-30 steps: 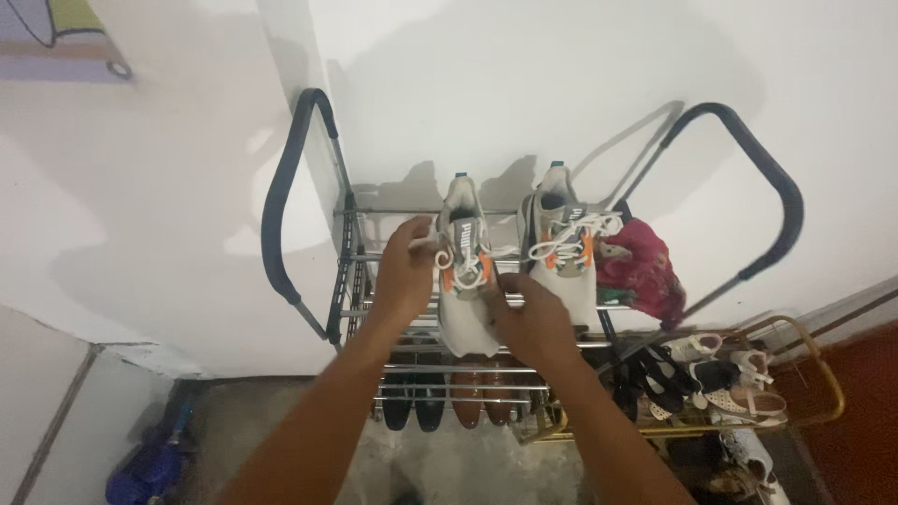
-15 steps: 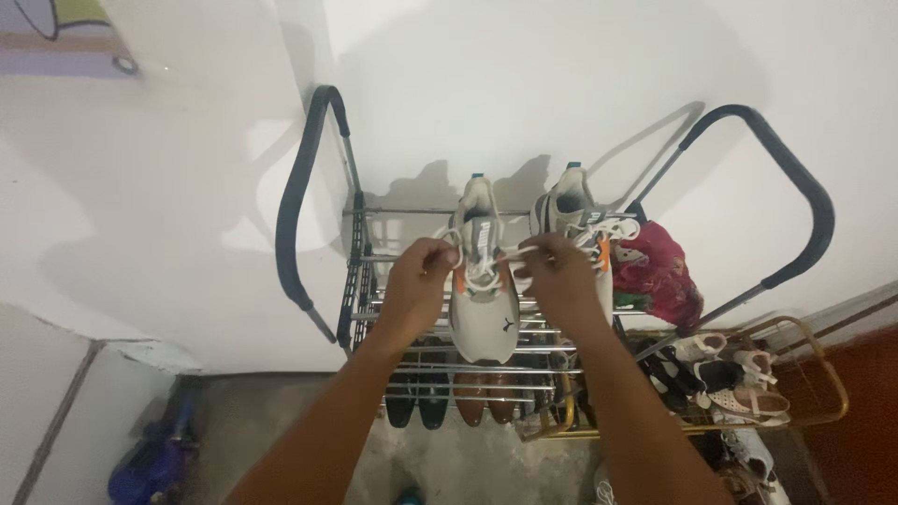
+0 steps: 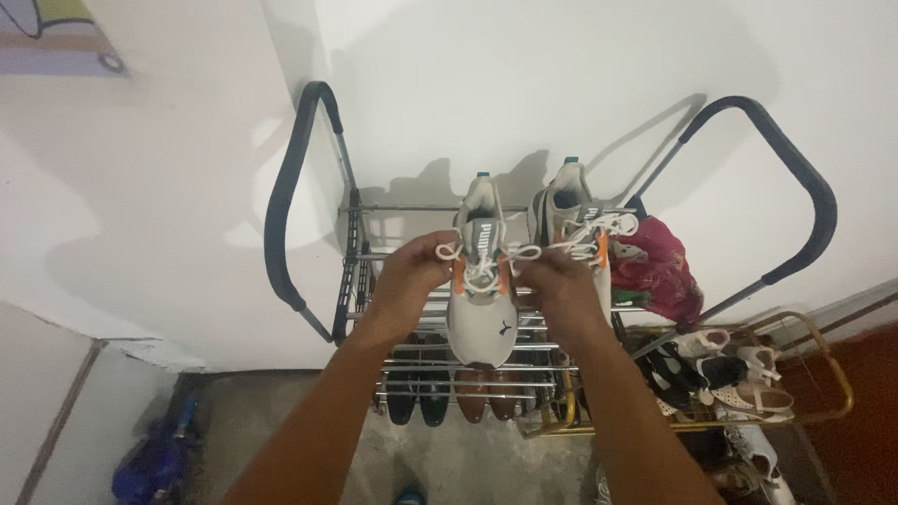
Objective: The person wipes a pair of white sneakers with a red cloth and then ties the laces on both shoes. The shoes are placed on a metal shoe rack.
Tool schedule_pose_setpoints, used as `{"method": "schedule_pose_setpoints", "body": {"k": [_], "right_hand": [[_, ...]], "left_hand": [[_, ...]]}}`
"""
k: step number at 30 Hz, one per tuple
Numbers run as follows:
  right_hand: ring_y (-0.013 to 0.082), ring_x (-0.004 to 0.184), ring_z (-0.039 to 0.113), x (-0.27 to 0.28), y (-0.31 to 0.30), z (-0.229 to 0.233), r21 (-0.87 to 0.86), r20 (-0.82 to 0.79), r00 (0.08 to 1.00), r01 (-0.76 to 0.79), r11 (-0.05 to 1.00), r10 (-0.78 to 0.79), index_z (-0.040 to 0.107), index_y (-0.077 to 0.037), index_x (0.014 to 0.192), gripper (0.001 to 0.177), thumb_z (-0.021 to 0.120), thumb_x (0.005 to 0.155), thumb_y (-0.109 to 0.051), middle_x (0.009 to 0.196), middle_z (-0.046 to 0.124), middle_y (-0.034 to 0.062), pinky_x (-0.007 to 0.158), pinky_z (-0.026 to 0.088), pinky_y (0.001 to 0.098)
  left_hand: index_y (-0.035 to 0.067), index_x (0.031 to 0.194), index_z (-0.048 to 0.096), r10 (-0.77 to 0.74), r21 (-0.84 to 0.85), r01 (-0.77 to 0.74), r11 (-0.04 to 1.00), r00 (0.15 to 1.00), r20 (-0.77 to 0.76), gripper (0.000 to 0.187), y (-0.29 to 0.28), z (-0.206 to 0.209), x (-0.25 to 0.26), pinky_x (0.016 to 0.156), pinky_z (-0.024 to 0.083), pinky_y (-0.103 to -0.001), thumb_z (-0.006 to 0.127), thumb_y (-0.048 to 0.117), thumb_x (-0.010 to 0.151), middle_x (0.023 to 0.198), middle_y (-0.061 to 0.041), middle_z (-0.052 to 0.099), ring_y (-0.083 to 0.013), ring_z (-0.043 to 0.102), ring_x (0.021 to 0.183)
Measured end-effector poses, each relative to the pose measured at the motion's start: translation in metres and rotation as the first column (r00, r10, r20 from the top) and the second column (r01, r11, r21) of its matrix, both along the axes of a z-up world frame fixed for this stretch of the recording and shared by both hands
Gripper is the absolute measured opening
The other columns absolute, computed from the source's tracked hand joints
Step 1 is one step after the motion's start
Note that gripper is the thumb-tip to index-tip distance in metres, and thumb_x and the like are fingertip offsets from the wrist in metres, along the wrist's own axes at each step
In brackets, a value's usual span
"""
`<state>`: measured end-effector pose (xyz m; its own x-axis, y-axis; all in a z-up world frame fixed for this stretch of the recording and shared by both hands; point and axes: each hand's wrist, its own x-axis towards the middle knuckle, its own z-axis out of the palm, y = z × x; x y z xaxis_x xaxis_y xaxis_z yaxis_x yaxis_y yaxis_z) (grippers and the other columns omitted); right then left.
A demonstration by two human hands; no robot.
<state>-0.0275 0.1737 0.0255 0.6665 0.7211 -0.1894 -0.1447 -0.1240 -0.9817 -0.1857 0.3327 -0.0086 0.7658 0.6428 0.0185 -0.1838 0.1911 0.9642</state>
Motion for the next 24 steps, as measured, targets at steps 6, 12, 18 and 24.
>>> {"method": "schedule_pose_setpoints", "body": {"k": [6,12,18,24], "right_hand": [[0.0159,0.081,0.072,-0.004,0.008,-0.003,-0.015,0.177,0.984,-0.01,1.0,0.013,0.07,0.0,0.117,0.029,0.062,0.099,-0.021,0.101,0.075,0.0119,0.063,0.06,0.0334],[0.019,0.08,0.073,0.001,0.006,-0.003,0.153,0.033,0.999,0.029,0.988,-0.034,0.057,-0.003,0.112,0.025,0.051,0.105,-0.026,0.097,0.071,0.0114,0.061,0.062,0.0339],[0.0248,0.08,0.075,0.0,0.004,0.003,0.085,0.026,0.987,0.157,0.984,-0.16,0.051,0.001,0.11,0.03,0.044,0.105,-0.028,0.095,0.071,0.0164,0.06,0.062,0.0374],[0.0228,0.087,0.074,0.006,0.0,-0.001,0.017,0.054,0.994,0.09,0.996,-0.091,0.058,0.005,0.12,0.041,0.052,0.103,-0.032,0.108,0.073,0.0151,0.067,0.064,0.0348]], "left_hand": [[-0.003,0.117,0.069,0.189,0.349,-0.109,0.931,0.961,-0.204,0.032,-0.014,0.01,0.006,0.089,0.056,-0.038,0.066,0.021,0.095,0.106,-0.016,0.074,-0.0241,0.069,0.098],[-0.006,0.113,0.059,0.072,0.082,-0.066,0.994,0.994,-0.08,0.039,-0.006,0.006,0.008,0.094,0.061,-0.037,0.05,0.031,0.105,0.108,-0.019,0.073,-0.0255,0.075,0.102],[-0.002,0.112,0.051,0.107,-0.151,-0.119,0.981,0.991,-0.085,0.036,0.0,0.001,0.016,0.091,0.063,-0.04,0.043,0.032,0.106,0.105,-0.024,0.069,-0.0295,0.075,0.097],[-0.004,0.12,0.053,0.1,-0.123,-0.108,0.987,0.993,-0.064,0.04,-0.002,0.0,0.012,0.092,0.061,-0.039,0.049,0.033,0.105,0.106,-0.022,0.07,-0.0252,0.074,0.097]]}}
